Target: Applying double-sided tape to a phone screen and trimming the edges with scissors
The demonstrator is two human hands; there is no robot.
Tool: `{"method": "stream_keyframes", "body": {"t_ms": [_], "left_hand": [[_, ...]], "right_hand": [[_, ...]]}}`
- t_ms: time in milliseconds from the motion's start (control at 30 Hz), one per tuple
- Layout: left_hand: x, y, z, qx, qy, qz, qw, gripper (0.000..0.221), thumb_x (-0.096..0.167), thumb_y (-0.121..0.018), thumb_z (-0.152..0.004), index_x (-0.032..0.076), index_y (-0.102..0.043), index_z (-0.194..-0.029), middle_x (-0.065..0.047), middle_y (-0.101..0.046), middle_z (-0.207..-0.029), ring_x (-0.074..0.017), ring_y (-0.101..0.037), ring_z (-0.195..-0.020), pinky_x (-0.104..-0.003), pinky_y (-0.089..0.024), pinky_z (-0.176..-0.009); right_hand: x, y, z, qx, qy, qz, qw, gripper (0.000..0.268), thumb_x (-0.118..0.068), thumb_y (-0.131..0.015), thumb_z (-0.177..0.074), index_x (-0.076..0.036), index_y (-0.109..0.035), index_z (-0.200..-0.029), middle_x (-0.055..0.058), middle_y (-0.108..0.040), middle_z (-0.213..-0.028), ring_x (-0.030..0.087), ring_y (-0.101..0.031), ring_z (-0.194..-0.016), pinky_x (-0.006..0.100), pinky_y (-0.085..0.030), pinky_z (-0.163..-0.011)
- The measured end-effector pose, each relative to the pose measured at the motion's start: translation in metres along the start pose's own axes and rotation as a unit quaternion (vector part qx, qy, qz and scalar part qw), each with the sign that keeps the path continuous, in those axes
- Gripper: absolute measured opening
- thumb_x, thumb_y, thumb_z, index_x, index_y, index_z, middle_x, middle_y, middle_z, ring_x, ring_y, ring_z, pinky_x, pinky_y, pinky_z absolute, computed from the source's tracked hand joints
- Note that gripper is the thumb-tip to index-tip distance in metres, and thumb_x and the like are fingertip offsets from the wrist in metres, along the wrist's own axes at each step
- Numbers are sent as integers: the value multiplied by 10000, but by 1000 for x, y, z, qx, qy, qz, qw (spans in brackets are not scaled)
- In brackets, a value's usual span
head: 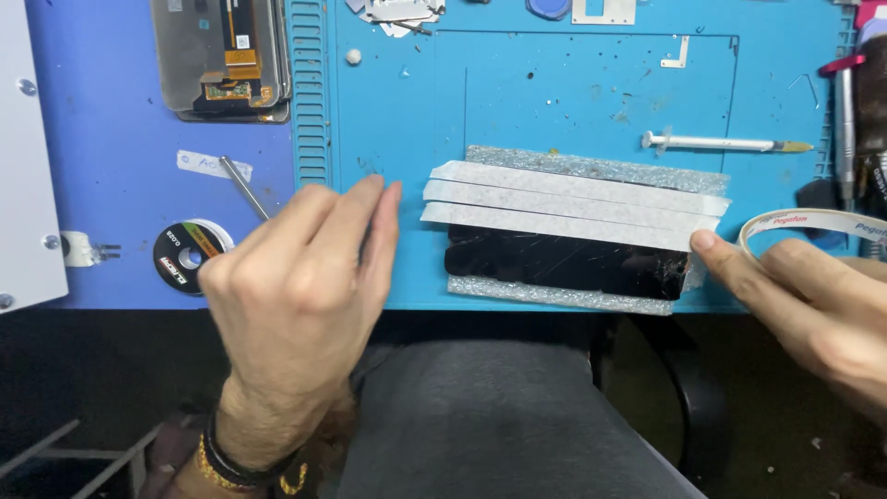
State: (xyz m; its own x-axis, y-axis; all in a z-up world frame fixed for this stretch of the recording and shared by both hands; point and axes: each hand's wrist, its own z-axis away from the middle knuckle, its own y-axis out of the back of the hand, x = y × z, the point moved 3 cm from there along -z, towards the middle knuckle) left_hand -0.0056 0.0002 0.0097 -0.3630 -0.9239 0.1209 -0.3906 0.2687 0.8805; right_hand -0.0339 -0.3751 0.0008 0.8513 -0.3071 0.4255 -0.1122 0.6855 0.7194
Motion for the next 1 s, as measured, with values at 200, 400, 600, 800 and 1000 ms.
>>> {"method": "stream_keyframes", "body": {"t_ms": [200,400,600,800,1000], "left_hand": [[55,-4,-7,-16,-165,167,972,698,619,-555,-1088,-2,-744,-1345,-170,-702,-1402,-410,-586,-1338,-689,-347,-1147],[81,-35,17,-36,-179,87,979,1022,877,-272,-1048,99,-748,-1510,-64,-598,-1634,-309,-426,-1576,-791,-4,-1174],[38,-9,19,-69,-117,72,988,968,783,-284,-1049,13,-710,-1451,-76,-624,-1534,-405,-490,-1458,-929,-56,-955],[75,-21,6,-75,-158,115,978,969,797,-419,-1061,-32,-729,-1455,-153,-555,-1602,-392,-379,-1525,-910,-22,-1008],[141,-39,-12,-50,-223,23,973,1164,1044,-530,-942,48,-687,-1526,-148,-490,-1679,-229,-294,-1623,-783,-79,-1224]], "right_hand": [[-3,-10,0,-7,61,71,996,786,44,-406,-971,299,-224,-1692,102,-536,-1165,229,-570,-1002,291,-597,-842],[-6,-14,1,-45,-47,-23,998,820,-29,-417,-969,12,-187,-1755,-57,-465,-1008,6,-593,-975,147,-597,-728],[-12,-26,-1,-57,-2,18,998,791,45,-330,-992,206,-108,-1734,19,-493,-1083,123,-501,-1183,217,-406,-1158],[-10,-7,1,7,-98,9,995,758,-195,-410,-990,-85,-274,-1727,-83,-496,-1012,49,-670,-747,210,-534,-518],[-3,28,-6,76,-170,-28,982,690,-359,-557,-893,-258,-519,-1574,-152,-576,-912,50,-695,-615,309,-449,-389]]}}
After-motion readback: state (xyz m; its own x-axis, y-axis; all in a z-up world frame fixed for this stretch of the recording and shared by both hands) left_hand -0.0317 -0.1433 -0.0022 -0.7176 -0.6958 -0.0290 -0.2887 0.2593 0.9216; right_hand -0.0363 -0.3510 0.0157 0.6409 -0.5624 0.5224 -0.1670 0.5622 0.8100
